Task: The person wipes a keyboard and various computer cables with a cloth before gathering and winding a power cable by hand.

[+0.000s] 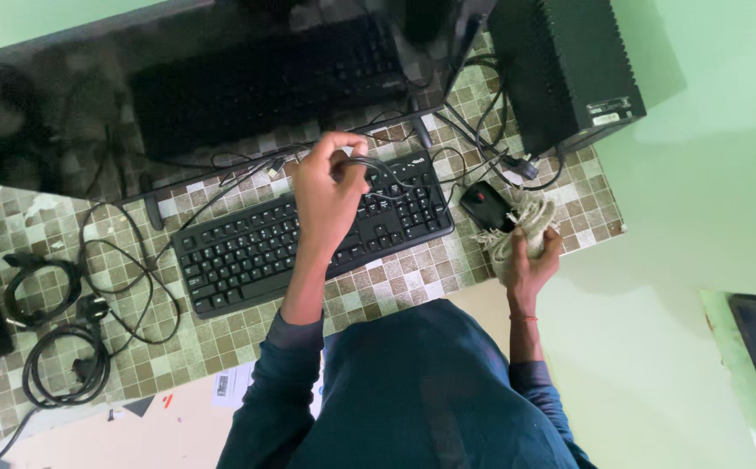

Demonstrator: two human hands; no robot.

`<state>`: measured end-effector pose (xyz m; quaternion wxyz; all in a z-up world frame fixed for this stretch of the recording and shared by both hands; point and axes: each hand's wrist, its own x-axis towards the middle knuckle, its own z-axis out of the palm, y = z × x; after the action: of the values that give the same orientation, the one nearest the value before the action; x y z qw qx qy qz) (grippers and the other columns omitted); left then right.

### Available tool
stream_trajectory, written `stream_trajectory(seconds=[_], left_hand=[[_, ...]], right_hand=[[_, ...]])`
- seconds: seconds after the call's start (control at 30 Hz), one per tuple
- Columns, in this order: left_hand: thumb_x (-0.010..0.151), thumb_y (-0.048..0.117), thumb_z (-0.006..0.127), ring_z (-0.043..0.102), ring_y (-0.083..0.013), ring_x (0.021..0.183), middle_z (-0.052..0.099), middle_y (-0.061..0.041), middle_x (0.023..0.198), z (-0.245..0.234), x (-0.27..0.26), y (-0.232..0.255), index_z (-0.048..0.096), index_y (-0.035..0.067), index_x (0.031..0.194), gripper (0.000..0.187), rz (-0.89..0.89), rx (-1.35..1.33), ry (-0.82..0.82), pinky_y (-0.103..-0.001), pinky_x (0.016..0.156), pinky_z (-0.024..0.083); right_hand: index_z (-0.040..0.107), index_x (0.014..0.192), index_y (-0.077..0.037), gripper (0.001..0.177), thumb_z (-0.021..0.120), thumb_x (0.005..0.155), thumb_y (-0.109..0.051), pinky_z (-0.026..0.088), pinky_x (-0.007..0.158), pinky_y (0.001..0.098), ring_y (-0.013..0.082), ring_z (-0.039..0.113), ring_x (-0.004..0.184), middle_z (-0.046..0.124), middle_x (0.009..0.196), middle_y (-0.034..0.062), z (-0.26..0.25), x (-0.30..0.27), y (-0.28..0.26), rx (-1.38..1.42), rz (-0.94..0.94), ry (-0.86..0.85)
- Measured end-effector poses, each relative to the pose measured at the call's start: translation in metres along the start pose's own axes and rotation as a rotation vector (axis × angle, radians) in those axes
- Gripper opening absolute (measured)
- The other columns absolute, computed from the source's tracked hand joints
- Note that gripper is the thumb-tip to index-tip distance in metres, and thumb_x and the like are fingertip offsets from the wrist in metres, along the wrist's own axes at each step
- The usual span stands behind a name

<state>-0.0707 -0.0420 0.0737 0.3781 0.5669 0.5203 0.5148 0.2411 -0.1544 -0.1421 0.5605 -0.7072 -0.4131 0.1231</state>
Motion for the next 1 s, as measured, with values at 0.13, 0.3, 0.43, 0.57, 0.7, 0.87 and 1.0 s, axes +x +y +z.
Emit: stream_trajectory(seconds=[0.13,0.3,0.43,0.57,0.7,0.87,1.0], left_hand=[[0.092,0.0,0.064,0.066,-0.0086,0.056,0.071,-0.005,0.073,0.004,-0.008,-0.02,0.07,0.003,0.109,0.018,-0.113,-0.029,-0.072,-0.023,0.047,0.046],[0.096,0.004,0.065,0.069,-0.0089,0.057,0.074,-0.005,0.078,0.005,-0.012,-0.031,0.07,0.003,0.11,0.015,-0.118,-0.068,-0.075,-0.022,0.049,0.05],[0.098,0.005,0.065,0.068,-0.0102,0.056,0.073,-0.007,0.076,0.009,-0.015,-0.034,0.071,0.003,0.109,0.012,-0.106,-0.042,-0.126,-0.024,0.049,0.049],[0.091,0.0,0.061,0.073,-0.0097,0.06,0.075,-0.005,0.095,0.03,-0.027,-0.038,0.069,0.005,0.109,0.021,0.021,-0.059,-0.215,-0.023,0.047,0.057],[0.095,0.011,0.07,0.07,-0.0171,0.087,0.073,-0.006,0.113,0.045,-0.053,-0.033,0.075,0.014,0.11,0.017,0.066,0.454,-0.533,-0.036,0.074,0.056],[0.073,0.035,0.083,0.042,-0.0263,0.142,0.043,-0.013,0.159,-0.006,-0.043,-0.054,0.074,0.016,0.131,0.062,0.328,0.68,-0.543,-0.062,0.111,0.032],[0.098,0.044,0.065,0.066,-0.0305,0.115,0.066,-0.017,0.129,-0.034,-0.024,-0.103,0.07,0.007,0.119,0.043,0.023,0.484,-0.348,-0.046,0.095,0.052]], right_hand=[[0.06,0.12,0.003,0.032,0.074,0.097,-0.013,0.051,0.087,0.0295,0.0151,0.06,0.096,0.065,0.111,0.0113,-0.004,0.005,-0.023,0.187,0.109,-0.007],[0.05,0.132,0.004,0.04,0.07,0.1,-0.008,0.052,0.09,0.0292,0.0153,0.06,0.102,0.063,0.12,0.0128,-0.018,0.012,-0.083,0.442,0.141,-0.113],[0.038,0.151,0.001,0.07,0.069,0.089,-0.008,0.056,0.099,0.0348,0.0216,0.066,0.115,0.059,0.135,0.0171,-0.03,0.025,-0.152,0.546,0.074,-0.457],[0.024,0.153,0.007,0.097,0.077,0.073,-0.01,0.054,0.101,0.0432,0.0323,0.051,0.132,0.028,0.157,0.0267,-0.008,0.033,-0.19,0.486,-0.198,-0.961],[0.044,0.142,0.004,0.073,0.077,0.079,-0.013,0.06,0.099,0.0408,0.0317,0.073,0.111,0.069,0.123,0.0257,0.038,0.017,-0.184,0.167,-0.175,-1.168],[0.061,0.13,-0.004,0.053,0.079,0.082,-0.019,0.061,0.09,0.0361,0.0268,0.076,0.099,0.075,0.113,0.0201,0.03,0.0,-0.166,-0.141,-0.123,-1.068],[0.061,0.13,-0.004,0.055,0.081,0.081,-0.019,0.06,0.09,0.0388,0.0297,0.075,0.102,0.075,0.116,0.0212,0.016,-0.005,-0.149,-0.083,-0.23,-1.04]])
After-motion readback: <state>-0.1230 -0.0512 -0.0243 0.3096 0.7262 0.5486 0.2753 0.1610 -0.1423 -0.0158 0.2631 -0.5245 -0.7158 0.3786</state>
